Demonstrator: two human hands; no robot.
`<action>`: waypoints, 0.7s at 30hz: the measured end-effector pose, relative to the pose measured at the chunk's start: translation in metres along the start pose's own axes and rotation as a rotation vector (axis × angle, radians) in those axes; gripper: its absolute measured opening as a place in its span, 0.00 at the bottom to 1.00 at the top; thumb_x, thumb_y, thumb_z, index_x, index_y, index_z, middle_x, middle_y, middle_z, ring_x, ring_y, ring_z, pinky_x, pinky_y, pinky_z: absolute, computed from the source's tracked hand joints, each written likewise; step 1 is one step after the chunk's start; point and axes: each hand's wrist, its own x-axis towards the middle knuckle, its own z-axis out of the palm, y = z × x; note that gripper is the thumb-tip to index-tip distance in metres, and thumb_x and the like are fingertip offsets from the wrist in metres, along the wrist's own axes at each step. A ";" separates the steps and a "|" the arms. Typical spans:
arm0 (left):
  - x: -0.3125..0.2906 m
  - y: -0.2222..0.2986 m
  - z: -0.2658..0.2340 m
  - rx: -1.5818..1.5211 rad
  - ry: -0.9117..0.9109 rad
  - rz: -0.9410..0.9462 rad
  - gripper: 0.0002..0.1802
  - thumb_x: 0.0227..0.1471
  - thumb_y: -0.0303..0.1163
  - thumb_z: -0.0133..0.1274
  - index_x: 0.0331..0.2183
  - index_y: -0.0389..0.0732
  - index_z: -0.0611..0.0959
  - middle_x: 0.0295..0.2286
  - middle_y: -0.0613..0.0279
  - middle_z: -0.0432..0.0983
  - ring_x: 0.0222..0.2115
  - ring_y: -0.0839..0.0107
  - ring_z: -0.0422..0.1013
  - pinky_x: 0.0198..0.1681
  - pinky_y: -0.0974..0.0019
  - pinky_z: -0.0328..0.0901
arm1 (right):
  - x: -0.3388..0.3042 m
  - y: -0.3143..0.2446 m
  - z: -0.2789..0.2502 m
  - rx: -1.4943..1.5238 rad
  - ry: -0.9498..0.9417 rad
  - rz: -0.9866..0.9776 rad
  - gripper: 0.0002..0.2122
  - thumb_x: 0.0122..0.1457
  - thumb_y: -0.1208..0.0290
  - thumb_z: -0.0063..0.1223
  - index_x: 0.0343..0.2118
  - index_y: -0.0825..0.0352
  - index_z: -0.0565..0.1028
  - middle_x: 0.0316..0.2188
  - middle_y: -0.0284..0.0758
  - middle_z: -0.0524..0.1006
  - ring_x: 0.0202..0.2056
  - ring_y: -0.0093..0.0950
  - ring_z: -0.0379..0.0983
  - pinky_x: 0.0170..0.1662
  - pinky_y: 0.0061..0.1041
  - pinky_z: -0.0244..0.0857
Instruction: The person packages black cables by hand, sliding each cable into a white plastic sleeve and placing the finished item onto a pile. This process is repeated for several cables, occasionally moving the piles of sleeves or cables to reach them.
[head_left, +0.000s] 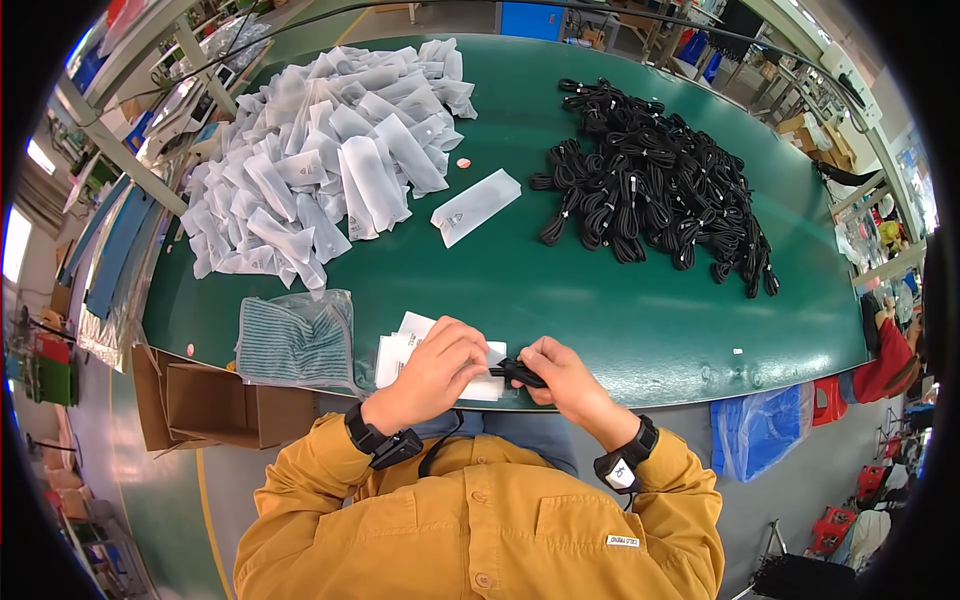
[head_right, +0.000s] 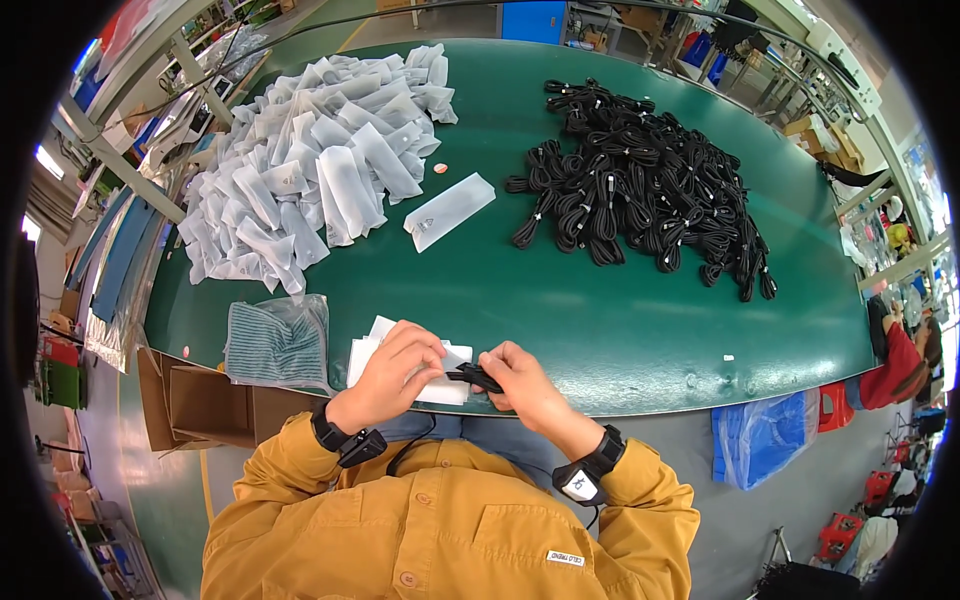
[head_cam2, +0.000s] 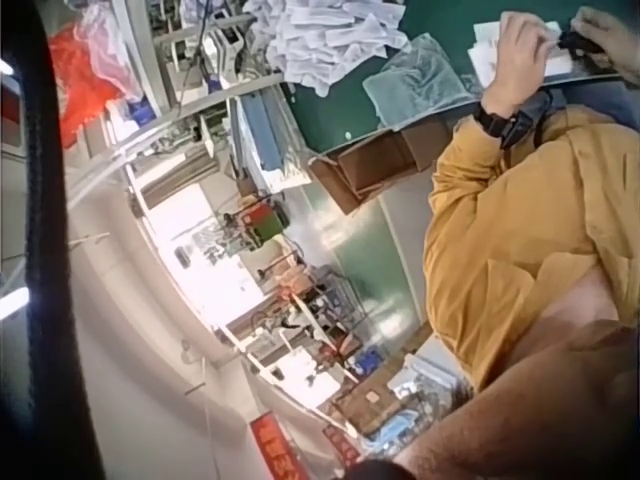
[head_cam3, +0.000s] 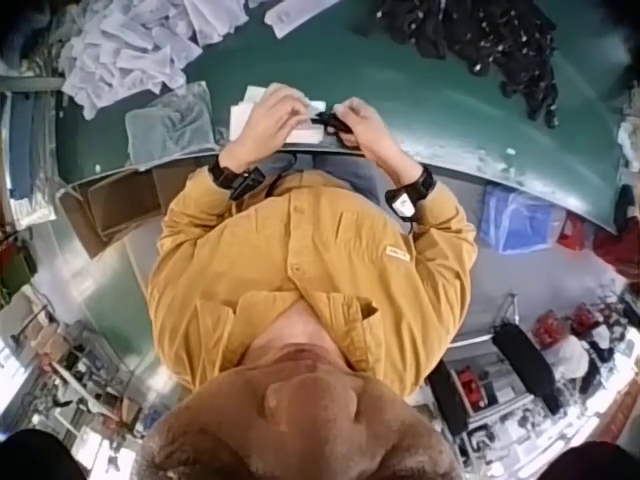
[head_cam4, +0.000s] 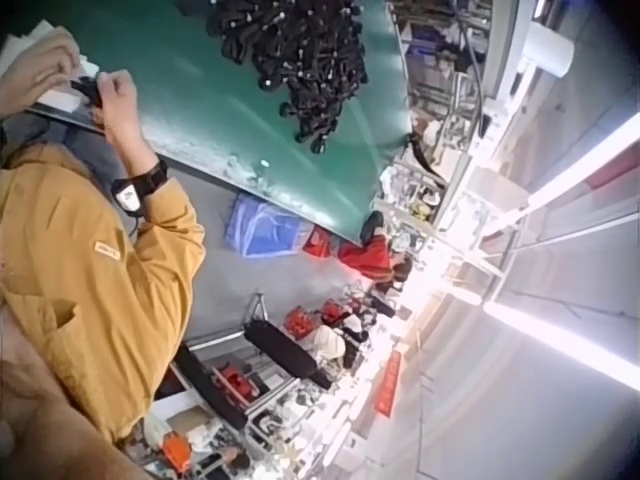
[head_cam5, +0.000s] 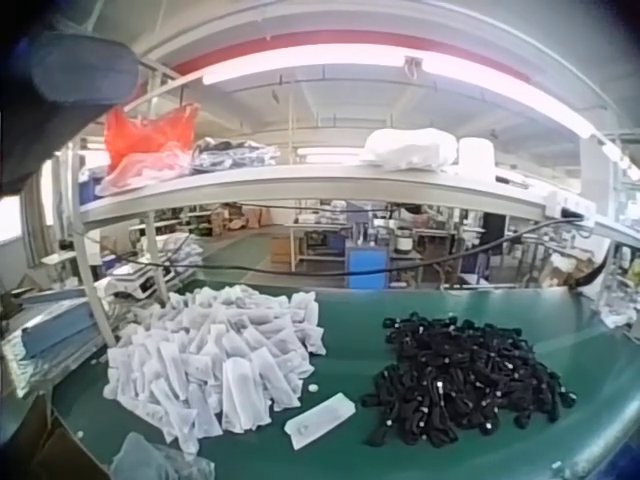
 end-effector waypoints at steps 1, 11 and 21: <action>0.001 0.001 -0.001 0.000 0.000 0.001 0.09 0.46 0.18 0.59 0.29 0.40 0.76 0.37 0.60 0.74 0.40 0.57 0.68 0.44 0.60 0.65 | 0.001 0.002 0.001 -0.048 0.024 -0.034 0.08 0.67 0.70 0.49 0.41 0.68 0.67 0.31 0.39 0.74 0.17 0.17 0.59 0.19 0.17 0.52; 0.034 0.004 -0.026 -0.556 0.114 -0.282 0.02 0.55 0.22 0.54 0.31 0.38 0.76 0.36 0.62 0.74 0.42 0.65 0.72 0.47 0.66 0.66 | -0.013 -0.038 0.032 -0.712 0.054 -1.046 0.12 0.59 0.81 0.54 0.46 0.69 0.74 0.43 0.38 0.71 0.31 0.23 0.70 0.35 0.22 0.67; 0.158 -0.091 -0.059 -0.646 0.086 -0.546 0.09 0.60 0.31 0.53 0.34 0.35 0.75 0.29 0.61 0.73 0.28 0.71 0.72 0.37 0.69 0.68 | 0.064 -0.099 -0.034 -1.231 0.499 -1.030 0.11 0.59 0.75 0.55 0.46 0.67 0.75 0.42 0.45 0.71 0.33 0.36 0.74 0.35 0.30 0.70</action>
